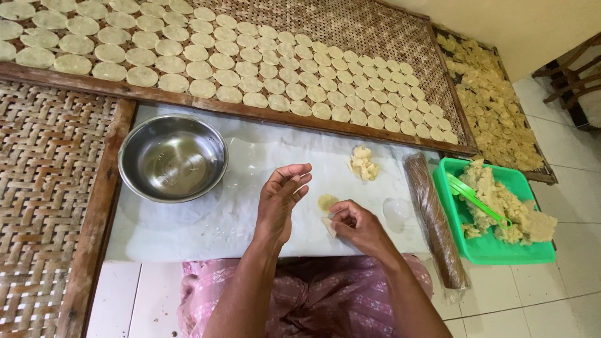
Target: The person flattens dough pieces using a rolling pin on a plastic sheet, then uses a plastic bottle cap to cut out circular shapes. The person places the cut dough circles onto a woven drying rack.
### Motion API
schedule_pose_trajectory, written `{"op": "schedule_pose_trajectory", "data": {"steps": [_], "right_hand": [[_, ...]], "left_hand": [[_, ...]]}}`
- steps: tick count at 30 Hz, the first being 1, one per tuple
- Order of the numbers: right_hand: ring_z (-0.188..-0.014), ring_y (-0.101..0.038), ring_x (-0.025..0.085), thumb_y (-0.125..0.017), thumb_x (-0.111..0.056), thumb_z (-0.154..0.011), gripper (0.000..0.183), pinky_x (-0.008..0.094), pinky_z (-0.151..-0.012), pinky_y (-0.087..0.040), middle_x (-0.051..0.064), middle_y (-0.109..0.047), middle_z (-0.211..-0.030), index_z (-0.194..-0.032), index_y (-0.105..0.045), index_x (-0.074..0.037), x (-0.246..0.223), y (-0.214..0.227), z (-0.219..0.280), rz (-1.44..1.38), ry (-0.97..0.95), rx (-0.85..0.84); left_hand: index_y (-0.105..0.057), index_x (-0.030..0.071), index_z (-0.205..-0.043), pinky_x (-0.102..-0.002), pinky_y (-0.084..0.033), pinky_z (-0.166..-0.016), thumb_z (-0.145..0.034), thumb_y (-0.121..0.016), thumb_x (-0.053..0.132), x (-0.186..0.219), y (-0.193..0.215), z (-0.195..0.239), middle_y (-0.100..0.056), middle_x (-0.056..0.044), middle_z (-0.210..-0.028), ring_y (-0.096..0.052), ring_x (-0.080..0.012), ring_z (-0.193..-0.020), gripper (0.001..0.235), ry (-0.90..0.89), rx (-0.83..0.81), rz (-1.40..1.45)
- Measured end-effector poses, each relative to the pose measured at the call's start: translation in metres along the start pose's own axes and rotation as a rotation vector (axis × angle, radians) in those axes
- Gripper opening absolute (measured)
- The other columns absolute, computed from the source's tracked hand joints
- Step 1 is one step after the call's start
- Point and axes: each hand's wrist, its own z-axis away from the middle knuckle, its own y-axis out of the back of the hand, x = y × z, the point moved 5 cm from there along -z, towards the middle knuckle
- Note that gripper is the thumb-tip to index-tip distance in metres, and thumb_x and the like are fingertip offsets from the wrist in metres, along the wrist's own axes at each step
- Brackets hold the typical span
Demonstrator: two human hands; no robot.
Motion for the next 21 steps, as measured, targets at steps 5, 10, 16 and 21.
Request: {"op": "schedule_pose_trajectory", "data": {"steps": [5, 10, 16, 21], "right_hand": [[-0.086, -0.069, 0.014, -0.071, -0.015, -0.089, 0.030, 0.030, -0.079, -0.063, 0.002, -0.071, -0.100, -0.119, -0.068, -0.010, 0.023, 0.050, -0.011, -0.103, -0.065, 0.052], [-0.082, -0.060, 0.011, -0.072, -0.009, -0.093, 0.025, 0.027, -0.073, -0.053, 0.002, -0.066, -0.094, -0.117, -0.069, -0.003, 0.058, 0.137, -0.032, -0.371, 0.190, 0.143], [-0.080, -0.064, 0.011, -0.072, -0.008, -0.089, 0.023, 0.028, -0.073, -0.055, 0.002, -0.071, -0.092, -0.112, -0.069, -0.005, 0.063, 0.251, -0.067, -0.231, 0.020, 0.384], [-0.081, -0.063, 0.010, -0.071, -0.011, -0.093, 0.022, 0.027, -0.070, -0.053, 0.001, -0.069, -0.094, -0.114, -0.068, -0.006, 0.114, 0.335, -0.156, -0.244, 0.086, 0.443]], "left_hand": [[-0.064, 0.010, -0.115, -0.037, -0.050, -0.102, -0.097, -0.065, 0.017, 0.004, 0.000, 0.002, -0.069, -0.009, -0.131, -0.065, -0.0206, -0.120, 0.020, 0.017, -0.009, -0.037], [-0.063, 0.006, -0.117, -0.041, -0.050, -0.106, -0.095, -0.064, 0.017, 0.017, -0.004, 0.007, -0.067, -0.015, -0.135, -0.064, -0.0267, -0.126, 0.025, -0.005, 0.045, -0.059], [-0.062, 0.002, -0.119, -0.046, -0.049, -0.105, -0.097, -0.057, 0.011, 0.021, 0.004, 0.010, -0.064, -0.021, -0.139, -0.062, -0.0327, -0.128, 0.024, -0.002, 0.099, -0.069], [-0.058, 0.000, -0.122, -0.055, -0.048, -0.107, -0.097, -0.052, 0.005, -0.032, 0.092, -0.011, -0.061, -0.026, -0.144, -0.059, -0.0403, -0.133, 0.026, 0.023, 0.077, -0.119]]}}
